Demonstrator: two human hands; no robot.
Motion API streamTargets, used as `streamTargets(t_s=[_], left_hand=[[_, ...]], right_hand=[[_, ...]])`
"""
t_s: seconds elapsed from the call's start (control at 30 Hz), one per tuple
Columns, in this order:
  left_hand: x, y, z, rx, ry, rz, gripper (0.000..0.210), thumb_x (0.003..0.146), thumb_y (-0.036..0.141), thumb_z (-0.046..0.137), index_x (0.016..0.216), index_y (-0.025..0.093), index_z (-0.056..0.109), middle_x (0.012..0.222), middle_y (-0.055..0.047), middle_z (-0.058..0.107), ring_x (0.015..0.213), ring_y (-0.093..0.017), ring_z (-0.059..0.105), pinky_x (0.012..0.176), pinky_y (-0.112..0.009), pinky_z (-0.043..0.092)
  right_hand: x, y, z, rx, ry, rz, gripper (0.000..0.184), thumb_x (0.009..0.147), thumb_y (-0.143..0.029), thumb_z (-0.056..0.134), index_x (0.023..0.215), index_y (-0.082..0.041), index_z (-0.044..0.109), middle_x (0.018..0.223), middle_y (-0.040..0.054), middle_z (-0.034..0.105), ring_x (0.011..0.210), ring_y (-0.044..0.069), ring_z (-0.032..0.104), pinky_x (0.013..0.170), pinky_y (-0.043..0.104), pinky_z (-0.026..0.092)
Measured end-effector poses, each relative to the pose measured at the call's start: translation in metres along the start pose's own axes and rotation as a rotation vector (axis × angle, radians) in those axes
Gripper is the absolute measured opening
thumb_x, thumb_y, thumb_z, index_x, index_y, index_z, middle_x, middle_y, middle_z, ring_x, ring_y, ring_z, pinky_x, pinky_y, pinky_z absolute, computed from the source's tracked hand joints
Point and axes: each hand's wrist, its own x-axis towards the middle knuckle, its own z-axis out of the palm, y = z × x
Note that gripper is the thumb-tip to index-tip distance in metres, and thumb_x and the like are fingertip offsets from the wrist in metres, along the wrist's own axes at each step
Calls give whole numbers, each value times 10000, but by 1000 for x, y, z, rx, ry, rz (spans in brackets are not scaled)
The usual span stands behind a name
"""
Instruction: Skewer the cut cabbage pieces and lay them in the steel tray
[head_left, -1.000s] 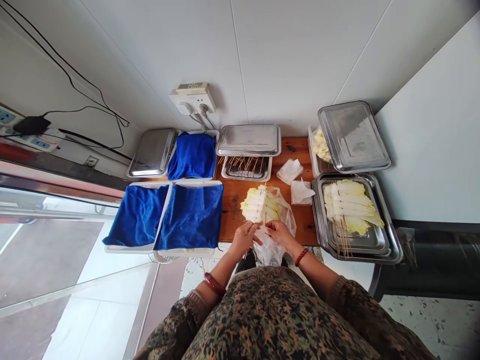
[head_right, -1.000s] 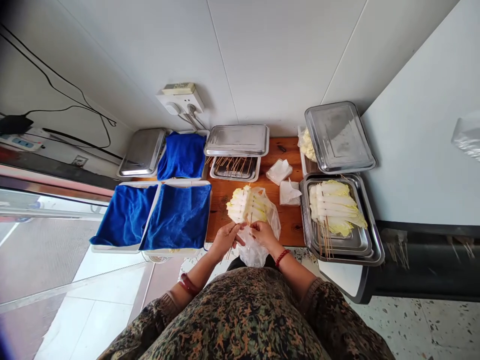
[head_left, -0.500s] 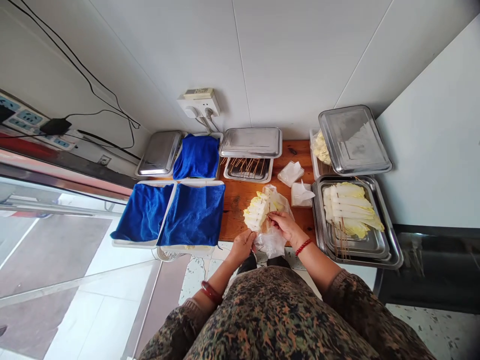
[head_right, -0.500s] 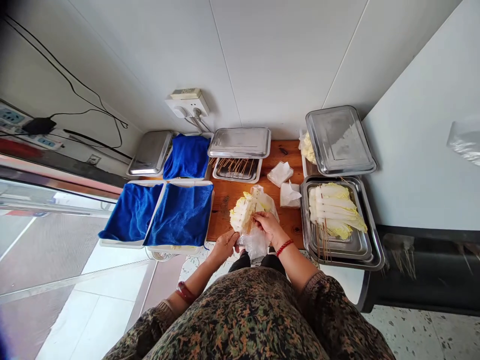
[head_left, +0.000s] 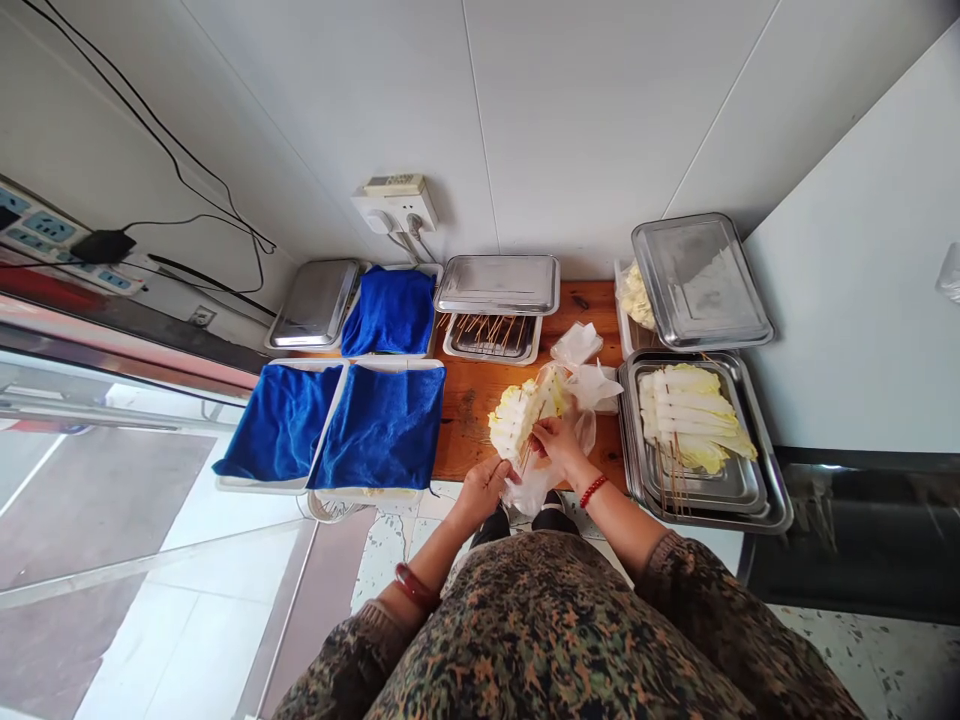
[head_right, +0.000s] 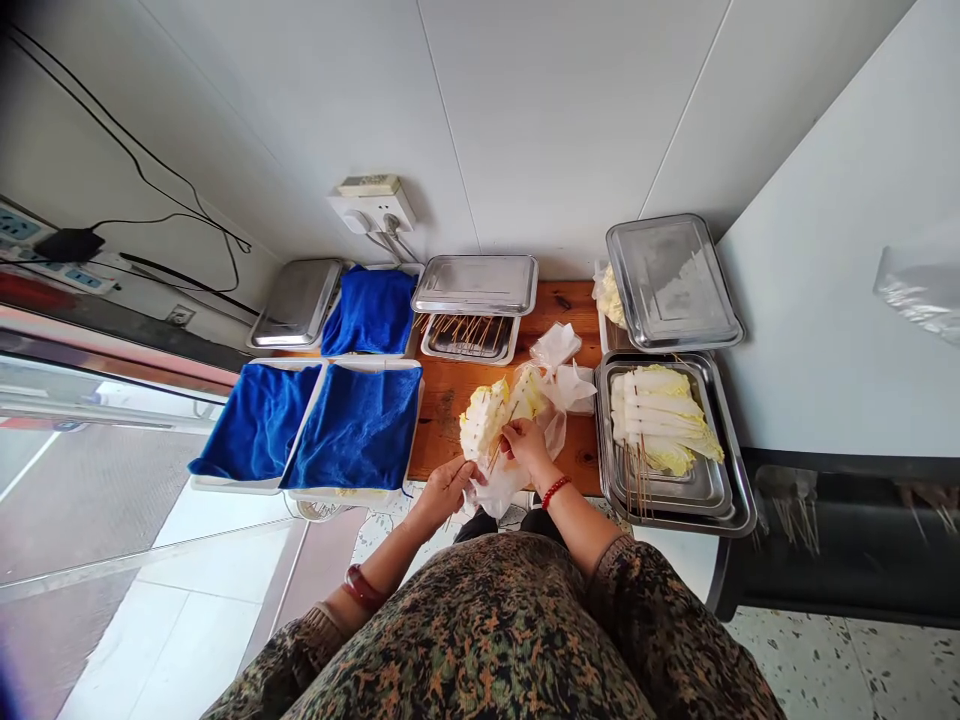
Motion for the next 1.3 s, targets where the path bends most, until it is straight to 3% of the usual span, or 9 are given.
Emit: streamTargets(t_s=[0.13,0.3,0.4,0.53,0.67,0.8,0.9,1.1,1.3], left_hand=[[-5,-14,0,4,3,-12,392,864,472,498,634,190,643,569,-11,596,458,-108,455,458,-232,337],[-2,-26,-3,-31,70,-55,403,870,492,467,640,186,593,600,-13,630,366,-81,371,390,-227,270],[6,-27,-7,-72,128,-70,384,873,489,451,662,187,562,642,-19,653,367,-77,380,377,-216,270],[19,-23,-10,-119,177,-68,360,857,482,476,678,182,562,670,-21,663,377,-75,407,376,-208,291],[30,-16,-9,-170,206,-59,340,853,474,484,700,182,565,700,-39,684,473,-110,536,414,-208,364],[37,-8,-7,-228,237,-34,316,850,459,491,705,185,551,768,-71,713,624,-150,636,561,-250,481],[39,1,-5,-249,239,-10,313,840,469,513,720,183,553,844,-83,725,607,-135,610,555,-250,473],[41,25,6,-306,151,38,320,819,479,566,761,166,601,963,-70,715,516,-81,480,460,-221,392],[55,28,15,-410,178,54,369,762,517,644,735,150,636,773,-50,680,672,-131,565,637,-240,453]], right_hand=[[3,-9,-4,43,-20,5,338,945,-345,593,1237,-173,572,1239,89,599,1037,221,626,868,431,546],[-12,-22,-18,89,-149,7,336,948,-345,590,1232,-167,570,1217,85,606,1016,215,633,849,424,553],[-33,-27,-32,105,-261,3,242,926,-353,619,1037,-138,629,962,37,653,755,132,629,661,284,545],[-65,-33,-48,123,-395,6,301,772,-409,759,743,-149,609,648,-33,563,459,44,393,424,182,324],[-95,-41,-62,127,-498,16,310,738,-428,768,768,-163,609,616,-35,558,432,39,349,421,191,262],[-119,-46,-78,134,-546,5,292,765,-423,741,768,-174,589,592,-43,536,406,29,311,432,202,234],[-127,-47,-84,139,-546,-18,294,782,-430,724,769,-174,578,597,-49,525,396,19,265,436,206,217],[-128,-44,-80,104,-542,-64,274,810,-409,696,760,-165,582,606,-40,537,430,29,316,432,201,178],[-143,-44,-86,33,-620,-59,262,821,-390,676,749,-153,592,613,-26,578,407,20,310,419,195,169]])
